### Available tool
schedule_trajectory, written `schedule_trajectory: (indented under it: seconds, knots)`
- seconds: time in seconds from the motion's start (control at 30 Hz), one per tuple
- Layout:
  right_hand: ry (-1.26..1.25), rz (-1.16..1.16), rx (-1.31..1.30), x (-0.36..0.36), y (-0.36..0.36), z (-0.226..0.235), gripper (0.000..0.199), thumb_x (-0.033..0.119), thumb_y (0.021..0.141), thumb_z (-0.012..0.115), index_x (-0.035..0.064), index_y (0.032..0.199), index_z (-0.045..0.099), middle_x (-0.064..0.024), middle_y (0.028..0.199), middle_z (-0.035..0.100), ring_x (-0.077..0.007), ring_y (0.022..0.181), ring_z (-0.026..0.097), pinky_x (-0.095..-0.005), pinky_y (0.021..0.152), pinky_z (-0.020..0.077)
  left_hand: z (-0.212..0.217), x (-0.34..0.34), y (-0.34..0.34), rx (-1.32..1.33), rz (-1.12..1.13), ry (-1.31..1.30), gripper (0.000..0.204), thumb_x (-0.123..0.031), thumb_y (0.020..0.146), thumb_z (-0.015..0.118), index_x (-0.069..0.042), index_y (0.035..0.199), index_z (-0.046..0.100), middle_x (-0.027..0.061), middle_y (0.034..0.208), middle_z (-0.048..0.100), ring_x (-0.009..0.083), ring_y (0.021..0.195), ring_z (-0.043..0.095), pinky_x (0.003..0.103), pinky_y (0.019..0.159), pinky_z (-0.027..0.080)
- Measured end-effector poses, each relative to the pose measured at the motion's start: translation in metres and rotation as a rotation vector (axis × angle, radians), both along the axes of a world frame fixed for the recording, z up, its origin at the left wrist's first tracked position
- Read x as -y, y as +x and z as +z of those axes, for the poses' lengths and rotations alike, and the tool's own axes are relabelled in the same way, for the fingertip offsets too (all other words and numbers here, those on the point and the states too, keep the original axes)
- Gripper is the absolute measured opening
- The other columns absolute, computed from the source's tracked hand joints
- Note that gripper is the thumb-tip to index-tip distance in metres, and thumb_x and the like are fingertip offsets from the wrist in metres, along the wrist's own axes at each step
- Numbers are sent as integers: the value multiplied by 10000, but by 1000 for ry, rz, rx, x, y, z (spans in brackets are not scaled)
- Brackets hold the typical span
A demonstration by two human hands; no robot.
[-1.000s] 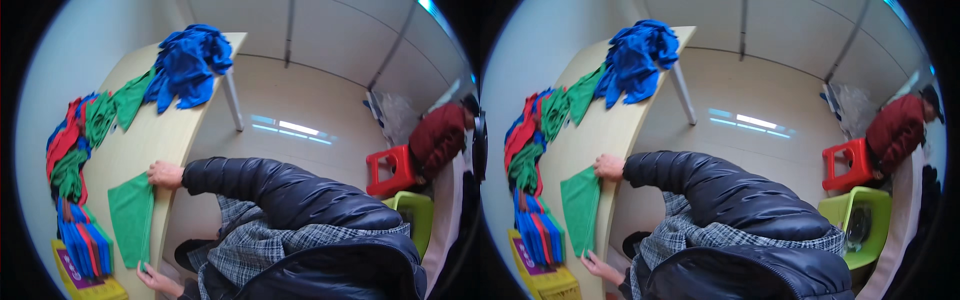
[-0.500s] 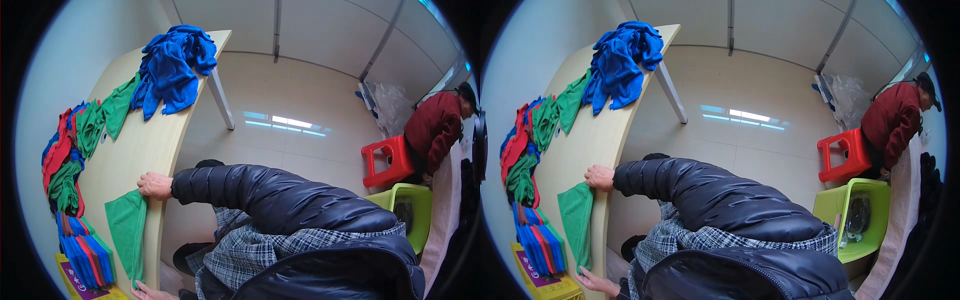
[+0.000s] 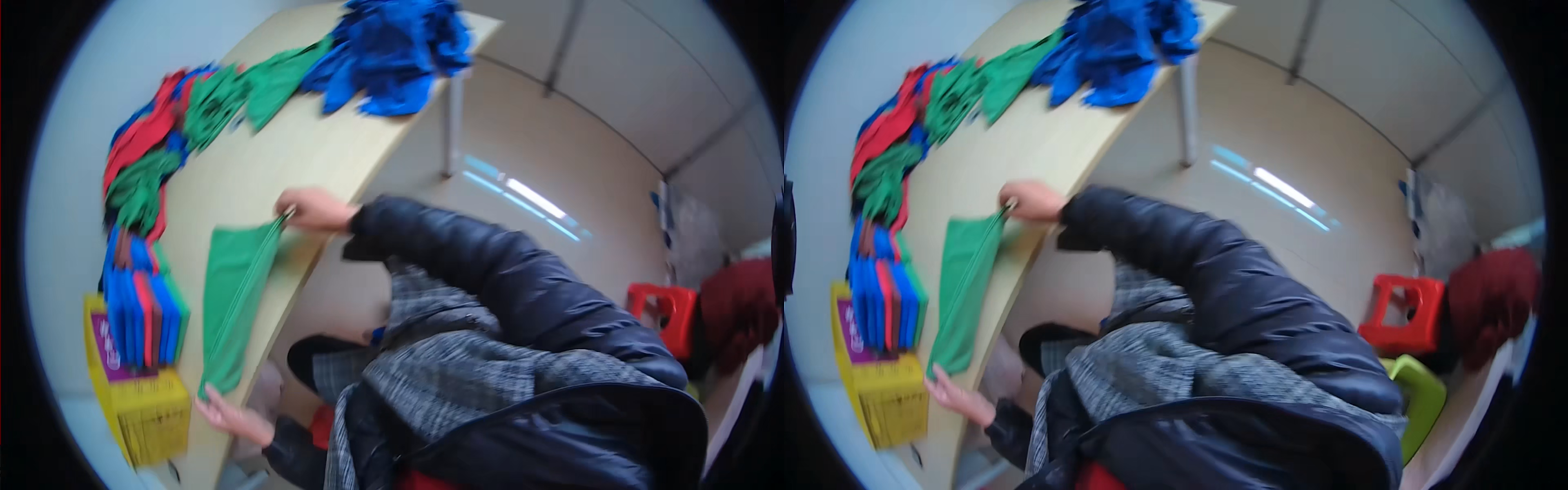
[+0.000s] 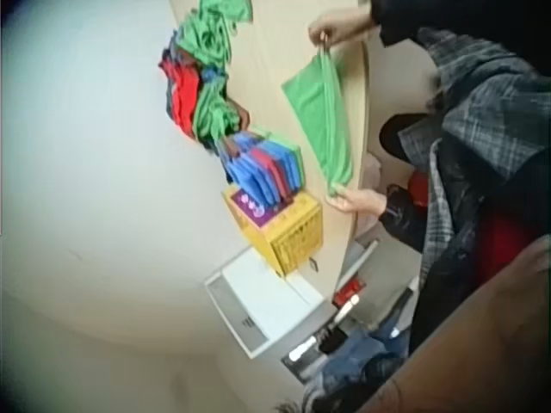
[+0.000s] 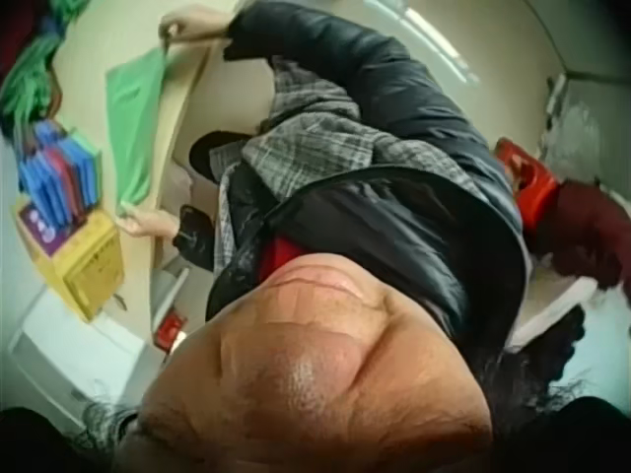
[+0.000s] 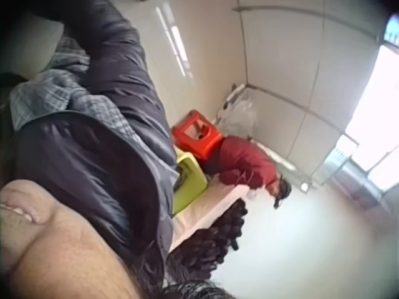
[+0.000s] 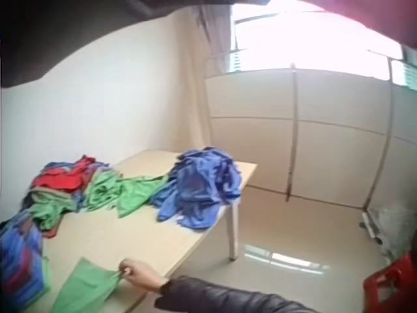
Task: The person folds a blue cloth by hand on a table and places it onto a stack, then spreads out and folds a green cloth before adding it to the stack.
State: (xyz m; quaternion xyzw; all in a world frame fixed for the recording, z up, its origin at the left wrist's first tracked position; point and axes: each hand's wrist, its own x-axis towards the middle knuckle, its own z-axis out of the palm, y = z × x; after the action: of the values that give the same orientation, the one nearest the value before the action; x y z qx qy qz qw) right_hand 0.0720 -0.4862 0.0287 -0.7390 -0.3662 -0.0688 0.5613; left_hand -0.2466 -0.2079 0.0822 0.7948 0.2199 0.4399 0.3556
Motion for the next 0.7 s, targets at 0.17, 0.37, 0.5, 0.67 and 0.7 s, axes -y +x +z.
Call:
schedule_trajectory:
  seconds: [0.17,0.37,0.5,0.67,0.7]
  knots:
    - [147,386,-542,36,-4,41,128,138,948,670,36,1022,653,-9,849,679,-83,707,649,-238,663,535,10,14,14,147,-36,-221,337,-155,1018,575,85,1248,518,158,1118,640,190,981,586,324,917,448]
    - [156,405,-613,42,-15,45,144,161,985,635,23,1025,652,-1,822,654,-68,674,622,-224,637,518,-10,-2,17,203,-163,-382,199,-134,1014,578,29,1129,570,95,1067,648,139,970,586,298,900,447]
    - [192,388,-657,40,-19,30,132,126,959,646,6,1014,648,-15,792,657,-89,627,624,-237,597,521,-20,-4,20,214,-213,-464,145,-134,1007,591,-8,1078,578,74,1039,651,131,943,601,289,867,455]
    - [120,369,-660,43,-24,25,125,99,953,639,19,1048,632,-9,841,648,-73,618,585,-226,585,510,-34,-13,20,208,-264,-498,139,-144,1003,603,-21,1063,582,76,1029,661,136,925,618,289,843,471]
    - [119,369,-663,45,-24,25,125,99,953,639,19,1048,632,-9,841,648,-73,618,585,-226,585,510,-36,-14,21,199,-264,-491,139,-143,1003,603,-20,1065,584,73,1028,662,136,926,618,288,844,471]
